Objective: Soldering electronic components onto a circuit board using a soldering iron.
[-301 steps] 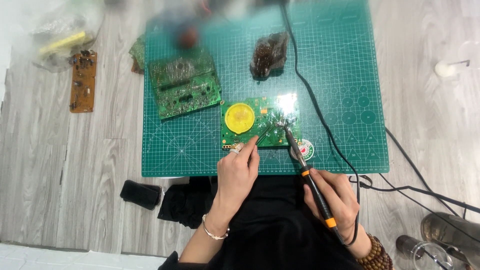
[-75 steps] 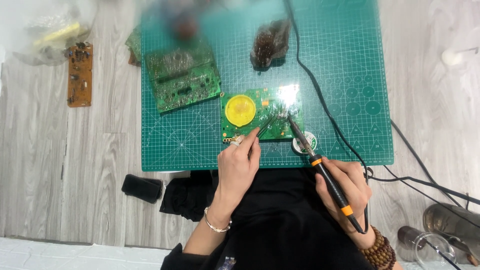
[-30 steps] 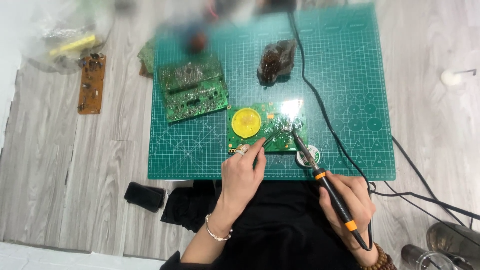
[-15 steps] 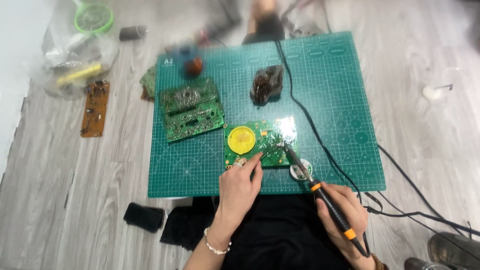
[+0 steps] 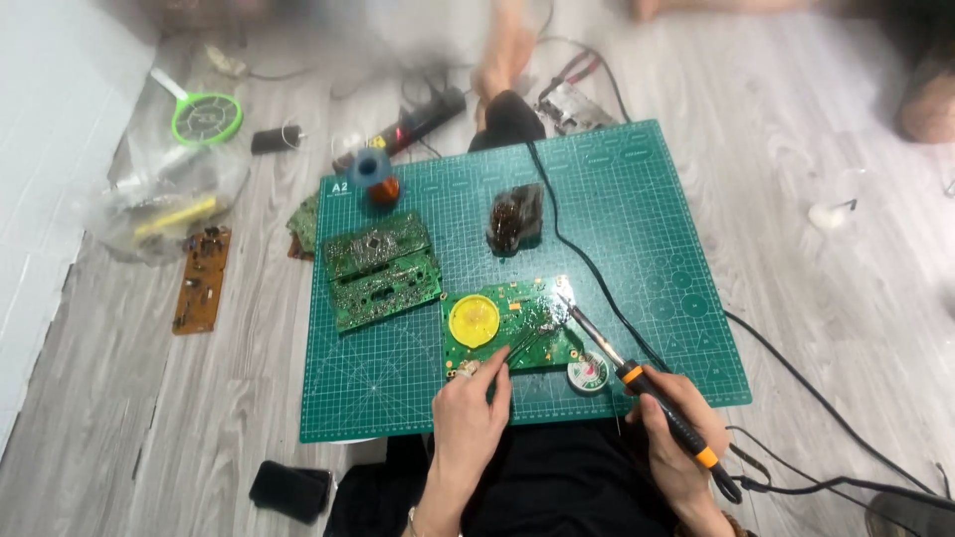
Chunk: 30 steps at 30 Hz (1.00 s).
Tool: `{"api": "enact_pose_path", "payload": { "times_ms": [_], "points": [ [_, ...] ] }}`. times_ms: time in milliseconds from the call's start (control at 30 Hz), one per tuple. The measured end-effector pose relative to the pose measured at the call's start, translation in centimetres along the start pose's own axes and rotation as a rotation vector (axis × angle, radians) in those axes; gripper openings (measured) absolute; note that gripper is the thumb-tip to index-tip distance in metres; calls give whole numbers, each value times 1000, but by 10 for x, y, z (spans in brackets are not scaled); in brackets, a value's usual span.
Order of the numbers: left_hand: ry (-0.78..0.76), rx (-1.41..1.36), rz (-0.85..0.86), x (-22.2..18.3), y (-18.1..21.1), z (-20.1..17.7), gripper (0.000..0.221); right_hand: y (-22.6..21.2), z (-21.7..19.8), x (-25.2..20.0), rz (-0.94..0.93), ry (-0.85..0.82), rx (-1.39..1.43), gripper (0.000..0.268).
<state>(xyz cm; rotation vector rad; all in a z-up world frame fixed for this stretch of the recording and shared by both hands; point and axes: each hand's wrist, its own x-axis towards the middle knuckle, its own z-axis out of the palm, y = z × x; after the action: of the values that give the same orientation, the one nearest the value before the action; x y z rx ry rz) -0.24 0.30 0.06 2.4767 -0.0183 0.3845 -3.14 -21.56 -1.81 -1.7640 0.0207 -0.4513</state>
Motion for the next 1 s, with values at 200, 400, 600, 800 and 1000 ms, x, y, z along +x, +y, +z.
{"api": "enact_pose_path", "payload": {
  "times_ms": [200,400,600,800,1000],
  "points": [
    [-14,-31,-2,-7,-8,6,27,25,9,22,183,91,475,27],
    [34,-56,25,-20,-22,13,29,-17,48,98,13,178,393,28],
    [42,-152,-18,-24,-24,14,31,-15,115,188,-124,192,446,42],
    [69,-127,-71,-30,-34,17,28,3,140,225,-72,168,492,40],
    [155,-87,-15,-35,-56,39,30,-14,139,228,-44,122,492,40]
  ]
}}
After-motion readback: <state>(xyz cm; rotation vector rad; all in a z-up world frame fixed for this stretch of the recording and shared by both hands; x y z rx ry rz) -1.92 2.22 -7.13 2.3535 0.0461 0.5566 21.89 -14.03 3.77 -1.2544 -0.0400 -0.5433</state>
